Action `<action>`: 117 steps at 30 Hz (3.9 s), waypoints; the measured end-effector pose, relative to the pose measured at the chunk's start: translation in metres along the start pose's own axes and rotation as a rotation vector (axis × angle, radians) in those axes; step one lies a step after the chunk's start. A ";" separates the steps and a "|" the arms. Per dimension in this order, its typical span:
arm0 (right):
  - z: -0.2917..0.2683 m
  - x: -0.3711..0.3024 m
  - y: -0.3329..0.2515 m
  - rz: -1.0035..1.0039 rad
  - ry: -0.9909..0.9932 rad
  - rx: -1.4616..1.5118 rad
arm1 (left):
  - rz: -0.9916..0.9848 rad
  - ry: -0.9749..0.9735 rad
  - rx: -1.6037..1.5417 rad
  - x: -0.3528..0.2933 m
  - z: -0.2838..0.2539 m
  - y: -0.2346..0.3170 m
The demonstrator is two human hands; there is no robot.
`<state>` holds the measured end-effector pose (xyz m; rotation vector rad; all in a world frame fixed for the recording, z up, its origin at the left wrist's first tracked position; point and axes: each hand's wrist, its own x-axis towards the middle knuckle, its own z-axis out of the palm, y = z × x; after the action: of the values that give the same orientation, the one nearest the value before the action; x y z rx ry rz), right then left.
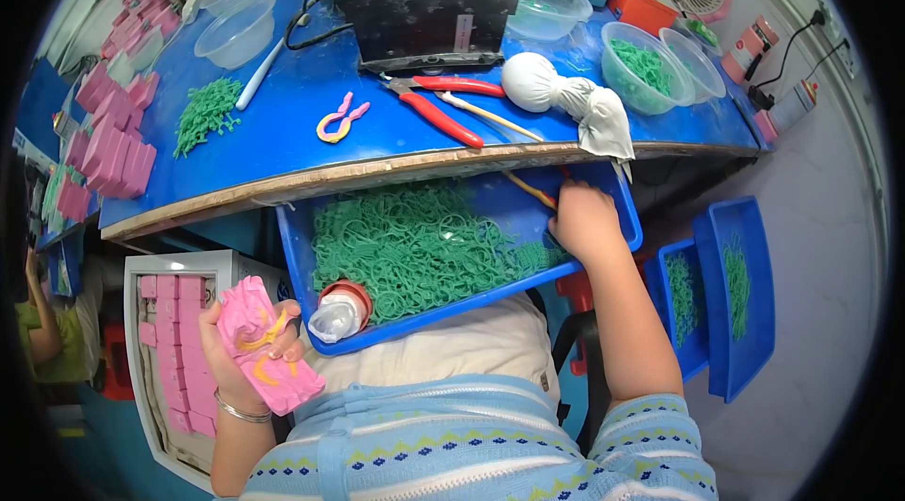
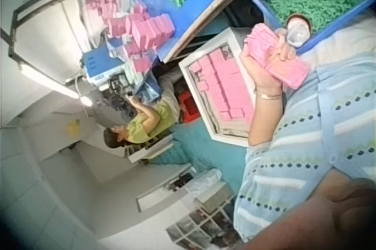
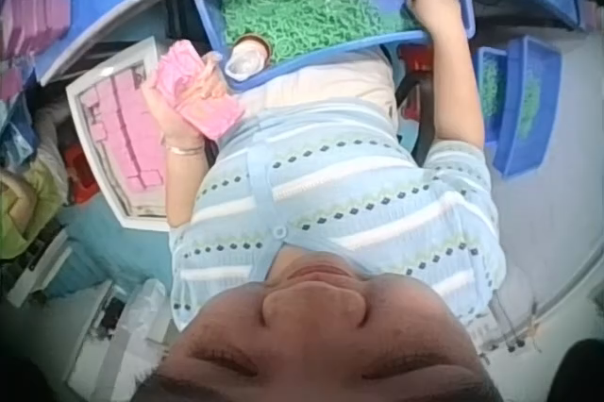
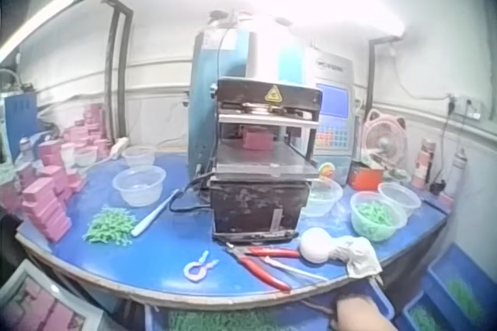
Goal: The recorder is cleaning and preparing pink rubber jewelry molds by removing excess green wax filler and using a brush.
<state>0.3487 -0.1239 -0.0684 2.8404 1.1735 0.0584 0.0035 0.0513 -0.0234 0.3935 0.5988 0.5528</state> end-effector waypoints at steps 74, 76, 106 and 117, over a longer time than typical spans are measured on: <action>-0.045 -0.062 -0.101 -0.773 -0.136 0.594 | 0.013 0.161 -0.050 -0.004 -0.035 0.006; -0.042 -0.062 -0.100 -0.764 -0.139 0.597 | 0.001 0.167 -0.076 -0.004 -0.034 0.004; -0.054 -0.061 -0.089 -0.675 -0.344 0.759 | -0.071 0.130 -0.118 -0.001 -0.036 0.002; -0.046 -0.063 -0.084 -0.813 -0.037 0.666 | -0.068 0.063 -0.120 -0.003 -0.033 0.000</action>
<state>0.2423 -0.1070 -0.0292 2.4935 2.6137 -0.5062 -0.0190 0.0562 -0.0468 0.2420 0.6335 0.5350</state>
